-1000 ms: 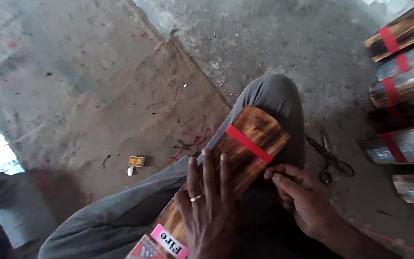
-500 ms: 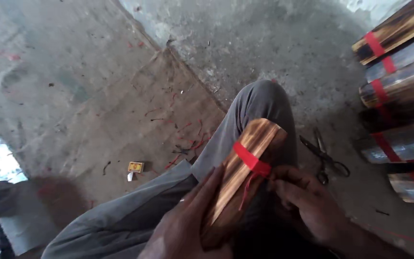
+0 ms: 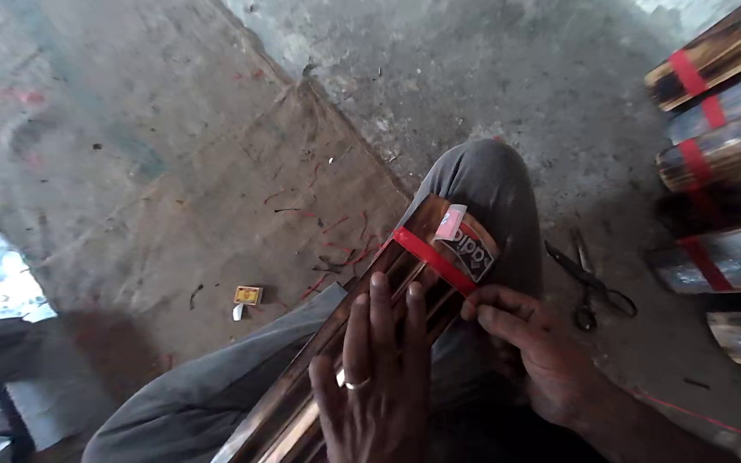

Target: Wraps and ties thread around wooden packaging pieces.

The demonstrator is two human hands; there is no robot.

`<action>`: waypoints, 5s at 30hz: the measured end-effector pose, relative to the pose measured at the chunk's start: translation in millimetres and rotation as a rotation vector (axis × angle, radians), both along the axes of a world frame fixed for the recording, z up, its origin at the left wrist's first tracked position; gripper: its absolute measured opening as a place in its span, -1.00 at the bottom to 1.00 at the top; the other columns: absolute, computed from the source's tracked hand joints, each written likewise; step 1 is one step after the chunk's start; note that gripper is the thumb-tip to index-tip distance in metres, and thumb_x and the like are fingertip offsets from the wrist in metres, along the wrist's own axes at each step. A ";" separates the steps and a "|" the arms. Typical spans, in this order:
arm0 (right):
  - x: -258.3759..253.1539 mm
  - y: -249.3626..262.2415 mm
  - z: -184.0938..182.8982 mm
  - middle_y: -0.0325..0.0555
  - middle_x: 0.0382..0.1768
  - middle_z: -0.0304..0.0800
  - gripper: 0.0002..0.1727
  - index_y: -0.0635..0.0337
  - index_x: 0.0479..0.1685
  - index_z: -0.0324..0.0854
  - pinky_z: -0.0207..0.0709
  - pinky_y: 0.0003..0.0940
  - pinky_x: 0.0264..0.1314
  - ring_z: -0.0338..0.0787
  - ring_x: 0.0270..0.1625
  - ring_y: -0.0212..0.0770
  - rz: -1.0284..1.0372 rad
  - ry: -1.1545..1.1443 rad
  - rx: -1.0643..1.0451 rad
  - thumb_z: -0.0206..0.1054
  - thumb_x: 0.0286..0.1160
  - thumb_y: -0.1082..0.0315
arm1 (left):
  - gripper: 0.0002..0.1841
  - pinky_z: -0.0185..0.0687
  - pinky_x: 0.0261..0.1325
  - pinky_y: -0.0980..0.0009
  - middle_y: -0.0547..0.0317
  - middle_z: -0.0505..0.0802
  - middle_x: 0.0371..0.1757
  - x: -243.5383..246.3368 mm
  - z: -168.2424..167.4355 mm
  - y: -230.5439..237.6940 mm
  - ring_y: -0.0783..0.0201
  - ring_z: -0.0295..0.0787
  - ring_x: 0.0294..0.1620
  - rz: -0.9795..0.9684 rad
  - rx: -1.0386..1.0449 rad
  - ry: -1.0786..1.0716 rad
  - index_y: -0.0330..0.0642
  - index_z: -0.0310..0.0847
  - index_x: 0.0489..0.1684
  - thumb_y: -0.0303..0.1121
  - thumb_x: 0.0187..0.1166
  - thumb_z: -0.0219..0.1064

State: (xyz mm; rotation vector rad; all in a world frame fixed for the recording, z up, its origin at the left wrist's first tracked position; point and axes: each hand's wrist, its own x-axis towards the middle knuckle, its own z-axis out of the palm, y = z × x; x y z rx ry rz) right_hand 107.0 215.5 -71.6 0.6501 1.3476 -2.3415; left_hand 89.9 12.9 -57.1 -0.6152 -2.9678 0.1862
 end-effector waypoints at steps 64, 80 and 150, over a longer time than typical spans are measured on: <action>-5.2 -2.0 11.7 -0.20 -0.54 0.46 -0.76 0.02 0.11 0.76 0.31 -0.56 -0.59 0.37 -0.62 -0.43 0.033 0.104 -0.020 0.21 0.74 0.23 | -0.27 0.64 0.42 -0.04 0.29 0.63 0.60 -44.5 60.2 -70.1 0.22 0.62 0.50 0.022 0.613 -0.722 0.30 0.28 0.80 0.01 0.54 0.38; 42.3 9.8 -23.9 -0.24 -0.52 0.43 -0.77 0.12 0.13 0.71 0.30 -0.57 -0.63 0.35 -0.64 -0.44 -0.103 -0.118 -0.222 0.23 0.75 0.25 | -0.23 0.56 0.08 0.01 0.12 0.37 0.78 -9.2 2.7 4.7 -0.07 0.51 0.51 -0.029 0.007 -0.025 0.77 0.12 0.79 0.09 0.50 0.34; 45.6 9.8 -23.3 -0.25 -0.54 0.43 -0.76 0.11 0.14 0.72 0.29 -0.57 -0.63 0.35 -0.64 -0.45 -0.116 -0.111 -0.217 0.23 0.75 0.24 | -0.22 0.57 0.17 -0.02 0.05 0.36 0.78 -3.9 2.0 5.3 -0.12 0.45 0.59 -0.028 0.021 -0.023 0.78 0.15 0.77 0.12 0.46 0.38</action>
